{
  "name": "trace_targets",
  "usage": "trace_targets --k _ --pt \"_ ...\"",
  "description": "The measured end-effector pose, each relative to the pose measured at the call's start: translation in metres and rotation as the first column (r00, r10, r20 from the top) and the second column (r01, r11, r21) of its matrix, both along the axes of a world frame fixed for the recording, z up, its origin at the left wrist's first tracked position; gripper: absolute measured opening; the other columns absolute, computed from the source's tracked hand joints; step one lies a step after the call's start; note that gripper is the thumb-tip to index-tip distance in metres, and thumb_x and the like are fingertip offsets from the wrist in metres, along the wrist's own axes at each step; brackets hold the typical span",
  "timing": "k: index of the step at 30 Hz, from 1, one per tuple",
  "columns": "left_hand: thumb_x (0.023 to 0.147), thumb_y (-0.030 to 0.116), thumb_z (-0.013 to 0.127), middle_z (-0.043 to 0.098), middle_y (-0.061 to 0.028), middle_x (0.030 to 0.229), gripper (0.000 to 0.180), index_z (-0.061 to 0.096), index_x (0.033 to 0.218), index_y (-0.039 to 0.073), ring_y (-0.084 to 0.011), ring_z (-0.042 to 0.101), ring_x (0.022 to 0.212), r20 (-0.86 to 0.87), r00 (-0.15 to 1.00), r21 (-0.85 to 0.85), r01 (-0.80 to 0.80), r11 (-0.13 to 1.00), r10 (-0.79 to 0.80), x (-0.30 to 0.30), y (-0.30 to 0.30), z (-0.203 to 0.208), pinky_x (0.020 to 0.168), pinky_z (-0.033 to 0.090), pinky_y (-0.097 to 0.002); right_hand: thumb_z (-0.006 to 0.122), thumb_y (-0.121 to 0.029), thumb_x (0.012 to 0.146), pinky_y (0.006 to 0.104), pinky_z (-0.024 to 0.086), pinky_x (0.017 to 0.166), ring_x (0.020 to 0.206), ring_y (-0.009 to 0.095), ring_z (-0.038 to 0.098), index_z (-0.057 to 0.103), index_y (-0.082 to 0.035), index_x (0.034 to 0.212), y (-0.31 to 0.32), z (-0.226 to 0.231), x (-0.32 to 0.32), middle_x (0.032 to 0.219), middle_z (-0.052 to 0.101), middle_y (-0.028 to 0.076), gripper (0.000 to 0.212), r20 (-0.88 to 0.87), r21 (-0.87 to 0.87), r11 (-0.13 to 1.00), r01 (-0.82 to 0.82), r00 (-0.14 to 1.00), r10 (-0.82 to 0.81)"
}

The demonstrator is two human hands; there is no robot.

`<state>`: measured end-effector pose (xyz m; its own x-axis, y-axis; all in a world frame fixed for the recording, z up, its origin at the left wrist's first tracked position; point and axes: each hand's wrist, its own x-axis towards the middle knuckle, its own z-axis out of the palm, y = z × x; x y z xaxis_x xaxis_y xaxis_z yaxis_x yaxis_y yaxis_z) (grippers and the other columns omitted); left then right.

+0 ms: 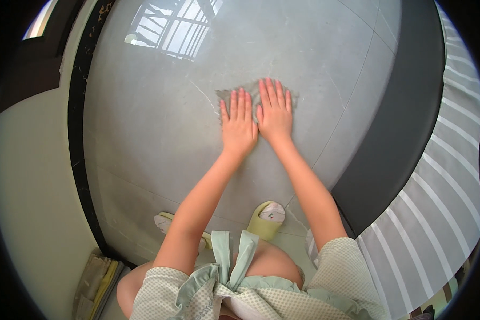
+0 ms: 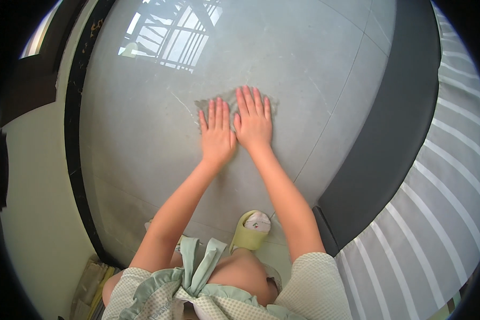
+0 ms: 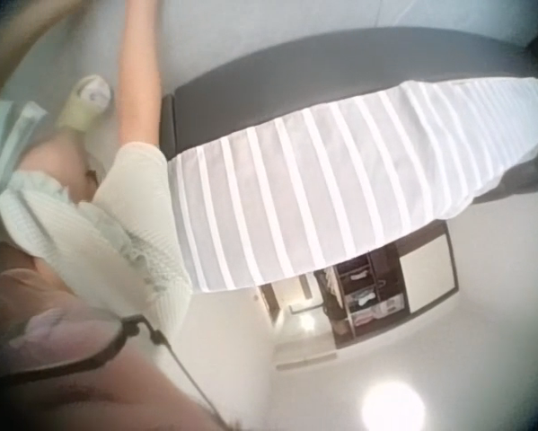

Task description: The person wipes a tiled floor with a cloth.

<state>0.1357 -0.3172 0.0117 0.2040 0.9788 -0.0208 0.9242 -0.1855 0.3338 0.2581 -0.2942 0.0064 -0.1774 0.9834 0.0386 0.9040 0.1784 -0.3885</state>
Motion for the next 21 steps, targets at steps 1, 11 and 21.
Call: trace_targets --k 1,11,21 --pt "0.082 0.019 0.044 0.025 -0.0208 0.152 0.067 0.029 0.142 -0.007 -0.0346 0.017 0.144 0.019 0.998 -0.017 0.063 0.998 -0.063 0.003 -0.012 0.000 0.114 0.008 -0.0565 0.048 -0.024 0.088 0.0482 0.017 0.115 0.141 0.027 0.025 0.031 -0.012 0.147 -0.017 0.001 0.006 0.153 0.029 0.006 0.063 0.046 -0.031 0.998 0.048 0.998 -0.046" --pt "0.086 0.026 0.040 0.025 -0.0207 0.152 0.066 0.030 0.143 -0.006 -0.0349 0.017 0.144 0.052 0.918 -0.248 0.394 0.885 -0.394 -0.022 -0.132 0.007 0.114 0.008 -0.0569 0.045 -0.026 0.088 0.0510 0.016 0.115 0.143 0.028 0.022 0.031 -0.010 0.147 -0.160 0.007 -0.004 0.154 0.027 0.007 0.063 0.107 -0.239 0.954 0.180 0.982 -0.159" --pt "0.087 0.027 0.043 0.020 -0.0167 0.154 0.069 0.023 0.147 -0.001 -0.0330 0.011 0.145 -0.035 0.948 -0.025 0.314 0.949 -0.315 0.078 0.043 -0.001 0.114 0.005 -0.0581 0.044 -0.024 0.091 0.0489 0.017 0.115 0.142 0.028 0.024 0.030 -0.015 0.148 0.020 -0.007 0.085 0.153 0.028 0.005 0.060 0.155 0.045 0.969 0.245 0.956 -0.249"
